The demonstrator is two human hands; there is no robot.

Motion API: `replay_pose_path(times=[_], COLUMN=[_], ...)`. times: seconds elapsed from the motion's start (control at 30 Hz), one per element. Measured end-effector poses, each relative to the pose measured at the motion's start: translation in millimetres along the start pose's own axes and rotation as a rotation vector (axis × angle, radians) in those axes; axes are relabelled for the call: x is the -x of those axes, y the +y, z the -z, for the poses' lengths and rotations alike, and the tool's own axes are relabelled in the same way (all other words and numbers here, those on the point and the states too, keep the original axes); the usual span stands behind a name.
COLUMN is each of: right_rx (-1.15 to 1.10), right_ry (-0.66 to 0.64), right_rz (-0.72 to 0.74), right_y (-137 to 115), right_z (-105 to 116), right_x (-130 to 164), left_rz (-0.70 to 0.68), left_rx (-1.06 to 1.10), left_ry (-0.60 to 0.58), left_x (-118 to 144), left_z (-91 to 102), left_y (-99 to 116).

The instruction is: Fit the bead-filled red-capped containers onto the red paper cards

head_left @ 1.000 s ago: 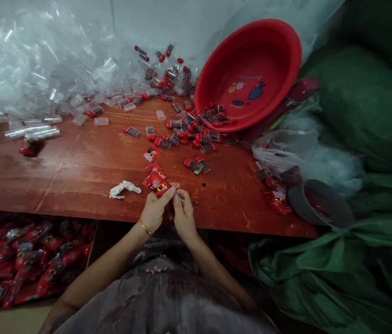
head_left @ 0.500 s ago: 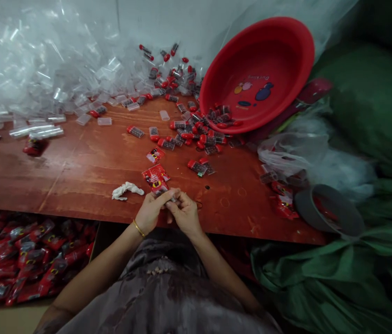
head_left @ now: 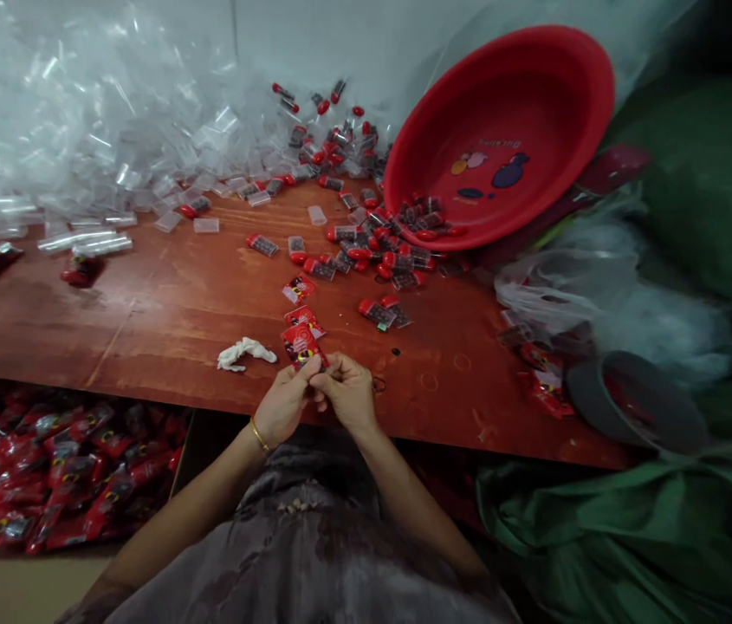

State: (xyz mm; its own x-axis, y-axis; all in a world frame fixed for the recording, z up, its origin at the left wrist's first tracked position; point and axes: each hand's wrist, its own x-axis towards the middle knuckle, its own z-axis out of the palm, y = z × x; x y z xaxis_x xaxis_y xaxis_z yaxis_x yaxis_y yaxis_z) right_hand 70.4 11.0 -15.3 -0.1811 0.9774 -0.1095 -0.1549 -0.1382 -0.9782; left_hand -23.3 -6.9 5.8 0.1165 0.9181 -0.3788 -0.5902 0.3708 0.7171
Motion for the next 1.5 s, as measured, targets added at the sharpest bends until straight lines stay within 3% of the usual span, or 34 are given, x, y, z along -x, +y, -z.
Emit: replay_pose_path(times=[0.07,0.17,0.23,0.3,0.4,0.43,0.5,0.57,0.67,0.73,0.83,0.9,1.03,1.27,1.4,1.5], right_rx=[0.11,0.476,0.752,0.953,1.267,1.367,1.498,1.552,1.551,1.526,1.485,1.45,1.406,1.358,1.278,1.095], right_ry=[0.039,0.014,-0.044,0.001,0.331,0.368,0.318,0.255,0.279,0.273,0.22,0.221,0.239,0.171,0.214,0.302], right_rz=[0.074,0.245,0.362,0.437,0.355,0.304,0.275,0.326,0.43,0.457,0.411,0.353,0.321,0.287,0.36,0.451], right_y=[3.0,0.2,-6.7,-14.2,-16.8,-14.6,-7.3,0.1,5.3,5.2,5.6,8.0,15.2,13.9,10.2,7.9], right_z=[-2.6,-3.5,3.2,18.4,50.8,60.6,73.3,73.3,53.5,35.8,17.5,13.4,15.2,18.7,24.8,29.0], right_x=[-3.8,-13.9,-25.7,-41.8,-65.5,-70.2,-72.0,-65.6,-54.5,-54.1,-62.9,-68.7,-72.4,-77.4,-71.5,-62.8], left_rz=[0.028,0.072,0.043,-0.048,-0.4,-0.532,-0.681,-0.632,-0.593,-0.745,-0.781,-0.786,-0.726,-0.625,-0.692,-0.765], left_rx=[0.02,0.036,0.039,0.045,0.092,0.112,0.122,0.06,-0.134,-0.39,-0.896,-1.156,-1.466,-1.675,-1.566,-1.371], left_ry=[-0.017,0.005,0.062,0.158,0.494,0.631,0.851,0.951,0.973,0.882,0.523,0.412,0.384,0.353,0.396,0.452], left_x=[3.0,10.3,18.6,30.6,54.0,61.6,73.2,75.8,59.4,38.6,4.7,-14.0,-39.7,-71.2,-68.1,-60.8], left_z=[2.0,12.8,30.6,59.6,117.3,135.9,163.5,171.2,144.0,112.7,72.4,57.0,44.6,38.3,37.8,33.0], left_y=[-1.4,3.3,14.0,31.6,63.0,71.9,83.3,84.4,70.6,57.1,39.6,31.6,22.4,15.7,14.2,15.1])
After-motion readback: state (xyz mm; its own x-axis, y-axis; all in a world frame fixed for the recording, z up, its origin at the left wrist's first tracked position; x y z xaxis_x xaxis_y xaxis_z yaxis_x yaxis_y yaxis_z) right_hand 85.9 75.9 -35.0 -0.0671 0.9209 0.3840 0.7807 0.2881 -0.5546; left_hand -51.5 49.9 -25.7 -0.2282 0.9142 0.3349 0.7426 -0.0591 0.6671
